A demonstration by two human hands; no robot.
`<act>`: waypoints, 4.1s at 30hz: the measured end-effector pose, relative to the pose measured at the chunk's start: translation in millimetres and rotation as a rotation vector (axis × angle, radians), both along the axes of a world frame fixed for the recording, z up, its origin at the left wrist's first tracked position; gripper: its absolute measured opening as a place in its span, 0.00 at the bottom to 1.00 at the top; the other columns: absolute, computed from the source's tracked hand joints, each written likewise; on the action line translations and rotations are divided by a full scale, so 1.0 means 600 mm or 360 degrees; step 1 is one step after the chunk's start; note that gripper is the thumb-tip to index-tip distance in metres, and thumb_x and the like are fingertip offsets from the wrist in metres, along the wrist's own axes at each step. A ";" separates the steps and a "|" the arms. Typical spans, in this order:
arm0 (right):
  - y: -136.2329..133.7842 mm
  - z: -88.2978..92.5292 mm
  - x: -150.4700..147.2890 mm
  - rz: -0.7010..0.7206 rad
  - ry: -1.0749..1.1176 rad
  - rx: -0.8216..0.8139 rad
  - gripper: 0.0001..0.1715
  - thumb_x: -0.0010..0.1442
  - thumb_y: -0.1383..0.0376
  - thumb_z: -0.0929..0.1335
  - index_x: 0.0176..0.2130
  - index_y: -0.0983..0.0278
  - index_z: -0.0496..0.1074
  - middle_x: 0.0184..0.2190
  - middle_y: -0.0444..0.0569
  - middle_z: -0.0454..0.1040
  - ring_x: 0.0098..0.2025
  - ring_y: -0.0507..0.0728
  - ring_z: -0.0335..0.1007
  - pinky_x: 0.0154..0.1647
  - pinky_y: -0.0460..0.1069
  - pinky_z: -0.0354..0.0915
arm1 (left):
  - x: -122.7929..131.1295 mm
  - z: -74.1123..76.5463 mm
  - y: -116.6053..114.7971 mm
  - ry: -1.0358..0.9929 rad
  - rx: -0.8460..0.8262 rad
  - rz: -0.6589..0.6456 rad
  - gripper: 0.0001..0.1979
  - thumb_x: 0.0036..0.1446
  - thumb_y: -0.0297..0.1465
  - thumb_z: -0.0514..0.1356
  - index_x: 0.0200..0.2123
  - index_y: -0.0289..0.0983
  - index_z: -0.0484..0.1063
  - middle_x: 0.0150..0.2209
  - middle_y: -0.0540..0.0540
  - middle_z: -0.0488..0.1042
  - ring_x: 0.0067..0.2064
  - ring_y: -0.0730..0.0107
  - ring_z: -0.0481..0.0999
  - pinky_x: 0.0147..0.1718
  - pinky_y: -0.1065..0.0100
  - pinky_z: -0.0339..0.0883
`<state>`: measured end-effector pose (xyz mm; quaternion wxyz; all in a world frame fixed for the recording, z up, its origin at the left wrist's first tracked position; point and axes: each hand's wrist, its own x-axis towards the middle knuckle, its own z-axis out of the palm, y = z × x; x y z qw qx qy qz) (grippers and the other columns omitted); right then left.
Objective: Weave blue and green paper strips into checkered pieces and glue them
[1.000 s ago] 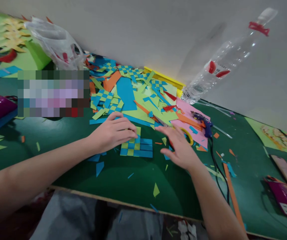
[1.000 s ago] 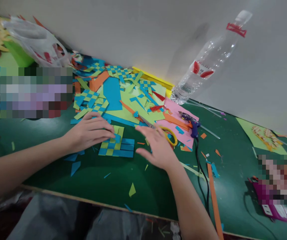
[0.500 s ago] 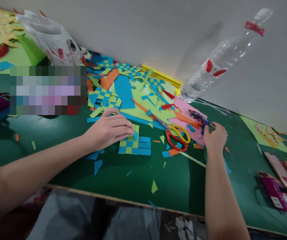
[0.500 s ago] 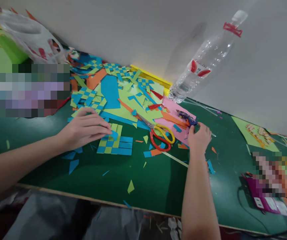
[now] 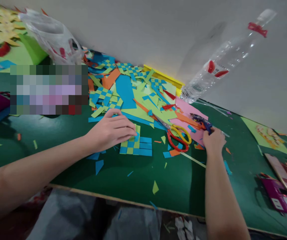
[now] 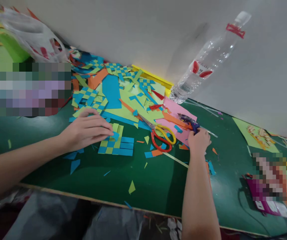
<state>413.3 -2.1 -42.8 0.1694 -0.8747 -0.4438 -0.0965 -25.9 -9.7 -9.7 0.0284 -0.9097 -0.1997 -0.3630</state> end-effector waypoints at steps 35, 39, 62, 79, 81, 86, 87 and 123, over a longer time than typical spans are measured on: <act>-0.066 0.064 -0.226 0.1042 -0.0077 0.0104 0.33 0.54 0.54 0.66 0.54 0.69 0.65 0.48 0.61 0.74 0.46 0.68 0.73 0.38 0.58 0.70 | -0.003 -0.003 0.005 0.0137 -0.0116 0.0212 0.07 0.63 0.25 0.56 0.35 0.39 0.73 0.38 0.51 0.80 0.38 0.71 0.78 0.49 0.60 0.58; -0.071 0.059 -0.237 0.1347 -0.0298 0.0197 0.29 0.56 0.59 0.65 0.54 0.71 0.65 0.48 0.60 0.75 0.43 0.64 0.75 0.38 0.55 0.72 | -0.003 -0.003 0.004 0.0112 -0.0120 0.0228 0.07 0.63 0.26 0.56 0.35 0.40 0.73 0.38 0.50 0.80 0.38 0.71 0.78 0.50 0.59 0.58; -0.075 0.074 -0.242 0.1661 -0.0740 0.0231 0.21 0.62 0.65 0.62 0.52 0.72 0.66 0.42 0.60 0.76 0.40 0.63 0.76 0.36 0.54 0.74 | 0.000 -0.001 0.002 0.0102 -0.0184 0.0235 0.08 0.63 0.26 0.55 0.34 0.40 0.74 0.38 0.50 0.80 0.38 0.71 0.78 0.50 0.59 0.57; -0.076 0.075 -0.241 0.1659 -0.0775 0.0161 0.21 0.63 0.65 0.61 0.53 0.71 0.66 0.44 0.60 0.77 0.42 0.63 0.76 0.36 0.54 0.73 | 0.000 -0.004 0.003 0.0130 -0.0241 0.0244 0.09 0.63 0.27 0.55 0.34 0.42 0.74 0.38 0.51 0.80 0.39 0.70 0.78 0.51 0.58 0.58; -0.076 0.075 -0.241 0.1667 -0.0784 0.0167 0.21 0.63 0.66 0.61 0.53 0.73 0.66 0.43 0.61 0.77 0.41 0.63 0.76 0.36 0.54 0.73 | -0.001 -0.005 0.003 0.0135 -0.0243 0.0237 0.08 0.63 0.27 0.55 0.35 0.42 0.74 0.39 0.51 0.80 0.39 0.70 0.78 0.51 0.58 0.57; -0.077 0.075 -0.241 0.1675 -0.0811 0.0170 0.21 0.63 0.66 0.61 0.53 0.72 0.67 0.44 0.60 0.77 0.41 0.62 0.76 0.37 0.53 0.73 | -0.001 -0.005 0.003 0.0138 -0.0211 0.0227 0.08 0.63 0.27 0.55 0.35 0.41 0.73 0.39 0.50 0.80 0.39 0.69 0.78 0.51 0.58 0.57; -0.077 0.075 -0.241 0.1676 -0.0812 0.0169 0.21 0.63 0.67 0.61 0.53 0.72 0.67 0.43 0.60 0.77 0.41 0.62 0.76 0.36 0.53 0.73 | -0.001 -0.005 0.003 0.0133 -0.0216 0.0225 0.08 0.63 0.27 0.55 0.35 0.41 0.73 0.39 0.50 0.80 0.39 0.69 0.78 0.51 0.58 0.57; -0.078 0.089 -0.226 0.1711 -0.0972 0.0413 0.22 0.59 0.64 0.65 0.51 0.72 0.68 0.42 0.57 0.78 0.40 0.61 0.76 0.37 0.52 0.69 | 0.002 -0.004 0.003 0.0129 -0.0127 0.0197 0.09 0.63 0.25 0.55 0.33 0.39 0.74 0.37 0.50 0.80 0.37 0.71 0.78 0.50 0.60 0.58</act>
